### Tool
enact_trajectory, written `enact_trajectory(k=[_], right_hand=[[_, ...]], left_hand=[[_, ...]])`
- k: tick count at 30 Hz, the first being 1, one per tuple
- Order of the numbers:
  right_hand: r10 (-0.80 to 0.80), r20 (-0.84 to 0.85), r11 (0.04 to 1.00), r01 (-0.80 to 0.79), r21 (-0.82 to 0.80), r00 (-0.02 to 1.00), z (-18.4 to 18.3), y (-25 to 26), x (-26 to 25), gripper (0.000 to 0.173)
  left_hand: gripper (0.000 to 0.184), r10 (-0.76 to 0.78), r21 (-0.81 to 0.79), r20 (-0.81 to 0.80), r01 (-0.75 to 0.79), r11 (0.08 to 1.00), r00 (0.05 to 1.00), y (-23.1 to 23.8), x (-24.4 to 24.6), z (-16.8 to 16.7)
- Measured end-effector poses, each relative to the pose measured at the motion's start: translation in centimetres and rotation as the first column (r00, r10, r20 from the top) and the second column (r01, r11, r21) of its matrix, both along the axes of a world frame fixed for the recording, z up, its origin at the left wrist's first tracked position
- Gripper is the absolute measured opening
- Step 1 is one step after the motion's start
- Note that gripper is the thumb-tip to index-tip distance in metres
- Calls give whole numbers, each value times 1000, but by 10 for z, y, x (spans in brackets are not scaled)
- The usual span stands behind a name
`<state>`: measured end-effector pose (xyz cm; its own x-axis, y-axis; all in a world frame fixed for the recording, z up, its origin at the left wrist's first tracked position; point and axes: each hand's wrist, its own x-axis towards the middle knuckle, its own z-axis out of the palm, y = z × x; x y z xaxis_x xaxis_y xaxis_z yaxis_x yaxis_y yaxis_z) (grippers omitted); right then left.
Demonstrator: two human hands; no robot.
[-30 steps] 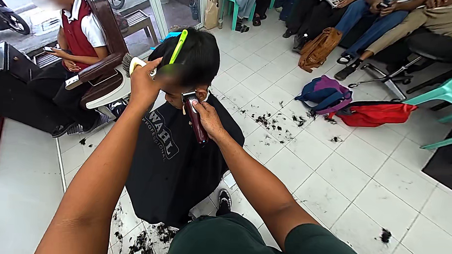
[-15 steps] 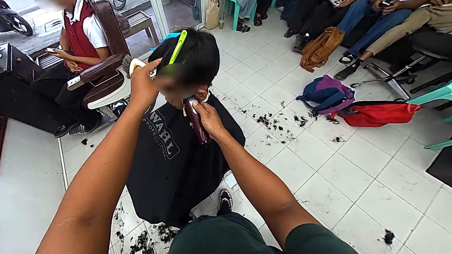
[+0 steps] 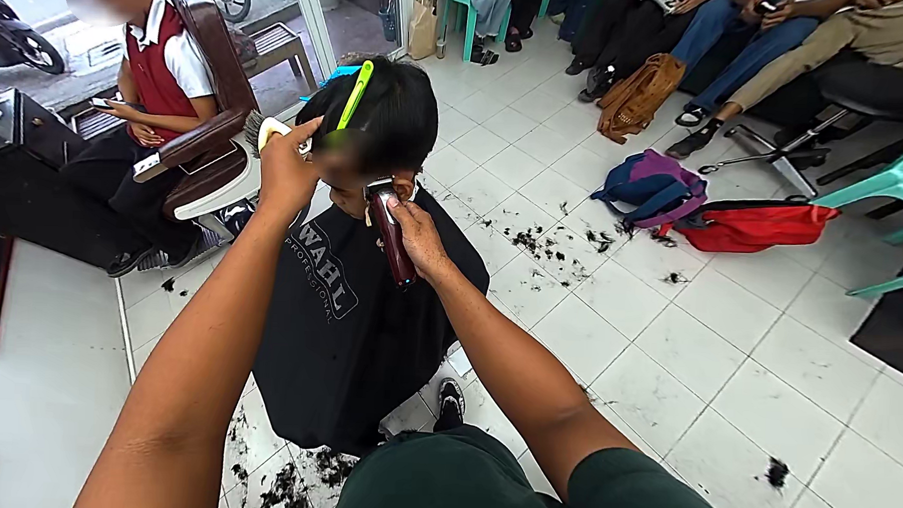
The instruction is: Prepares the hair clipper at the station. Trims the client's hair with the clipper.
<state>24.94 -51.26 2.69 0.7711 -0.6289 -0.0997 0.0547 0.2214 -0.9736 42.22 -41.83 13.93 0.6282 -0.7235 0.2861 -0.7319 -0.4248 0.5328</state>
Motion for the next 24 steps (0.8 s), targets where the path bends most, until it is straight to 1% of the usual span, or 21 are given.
enact_trajectory(k=[3, 4, 8, 10, 12, 16, 18, 20, 21, 22, 23, 24], right_hand=[[27, -68, 1000, -27, 7, 997, 0, -3, 0, 45], [30, -65, 999, -29, 12, 997, 0, -3, 0, 45], [-7, 53, 1000, 8, -28, 999, -4, 2, 0, 42], [30, 17, 998, -29, -50, 999, -5, 2, -2, 41], [71, -45, 997, -73, -26, 996, -6, 2, -3, 42], [57, -75, 998, -54, 41, 996, -1, 1, -1, 46], [30, -53, 998, -27, 55, 998, 2, 2, 1, 47], [1, 18, 999, -2, 50, 1000, 1, 4, 2, 45], [23, 53, 999, -25, 40, 998, 0, 4, 1, 43], [89, 63, 996, -90, 12, 994, -3, 5, -3, 42], [188, 41, 982, -187, -22, 981, -5, 5, -9, 41], [272, -17, 961, -273, -46, 962, -7, 7, -17, 46]], left_hand=[[60, 5, -3, -10, -5, 1000, 1000, 1, -1, 1], [60, 6, -4, -9, -6, 1000, 1000, 1, -1, 1], [60, 7, 0, -5, -7, 1000, 1000, 1, -1, 1], [60, 5, 4, 2, -5, 1000, 1000, 1, 0, 1], [60, 9, 10, 0, -9, 1000, 1000, 1, 2, 0], [60, 4, -2, -11, -4, 1000, 1000, 0, 1, 0], [60, 6, 5, -10, -6, 1000, 1000, 1, 2, 0], [61, 9, 7, -5, -9, 1000, 1000, 0, 2, 0], [61, 7, 5, -5, -7, 1000, 1000, 0, 2, 0], [61, 7, 3, -4, -7, 1000, 1000, 0, 2, 0], [61, 8, 2, -6, -8, 1000, 1000, 1, 2, -1], [61, 7, 0, -13, -7, 1000, 1000, 1, 2, 0]])
